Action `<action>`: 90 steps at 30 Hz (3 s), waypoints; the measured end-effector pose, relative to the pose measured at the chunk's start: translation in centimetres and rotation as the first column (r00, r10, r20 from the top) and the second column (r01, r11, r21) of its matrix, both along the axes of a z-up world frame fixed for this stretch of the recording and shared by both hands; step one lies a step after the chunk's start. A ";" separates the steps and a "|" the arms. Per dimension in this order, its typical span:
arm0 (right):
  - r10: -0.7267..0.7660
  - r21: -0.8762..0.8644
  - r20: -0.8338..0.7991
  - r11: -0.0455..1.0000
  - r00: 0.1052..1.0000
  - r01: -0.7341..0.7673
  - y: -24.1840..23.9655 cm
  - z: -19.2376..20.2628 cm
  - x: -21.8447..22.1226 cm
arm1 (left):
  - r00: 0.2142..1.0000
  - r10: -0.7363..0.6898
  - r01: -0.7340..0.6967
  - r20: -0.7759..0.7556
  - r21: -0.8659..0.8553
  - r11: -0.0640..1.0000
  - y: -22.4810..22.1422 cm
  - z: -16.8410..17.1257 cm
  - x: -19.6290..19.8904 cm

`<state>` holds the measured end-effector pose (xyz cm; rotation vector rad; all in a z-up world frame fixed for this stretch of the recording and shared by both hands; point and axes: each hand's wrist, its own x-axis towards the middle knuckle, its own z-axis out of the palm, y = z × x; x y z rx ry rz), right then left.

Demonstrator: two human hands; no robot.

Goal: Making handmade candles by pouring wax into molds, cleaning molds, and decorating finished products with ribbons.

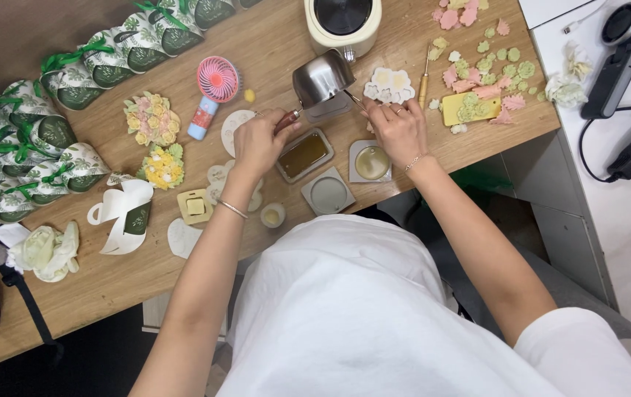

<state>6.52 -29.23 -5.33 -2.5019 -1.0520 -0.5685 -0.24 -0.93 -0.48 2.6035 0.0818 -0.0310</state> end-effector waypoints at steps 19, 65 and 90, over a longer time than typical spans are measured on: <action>-0.101 0.039 -0.007 0.994 0.995 0.101 1.1 -0.2 -1.7 | 0.995 0.093 -0.093 -0.040 0.000 0.996 0.3 -0.8 -0.5; -0.003 0.500 -0.705 0.707 0.709 0.500 2.6 8.2 -3.2 | 0.856 0.235 -0.512 -0.460 -0.698 0.501 -0.1 1.2 -1.5; 0.438 0.596 -0.801 0.516 0.408 0.616 -2.2 0.6 3.5 | 0.877 0.026 -0.448 -0.480 -0.795 0.410 -7.2 1.6 4.1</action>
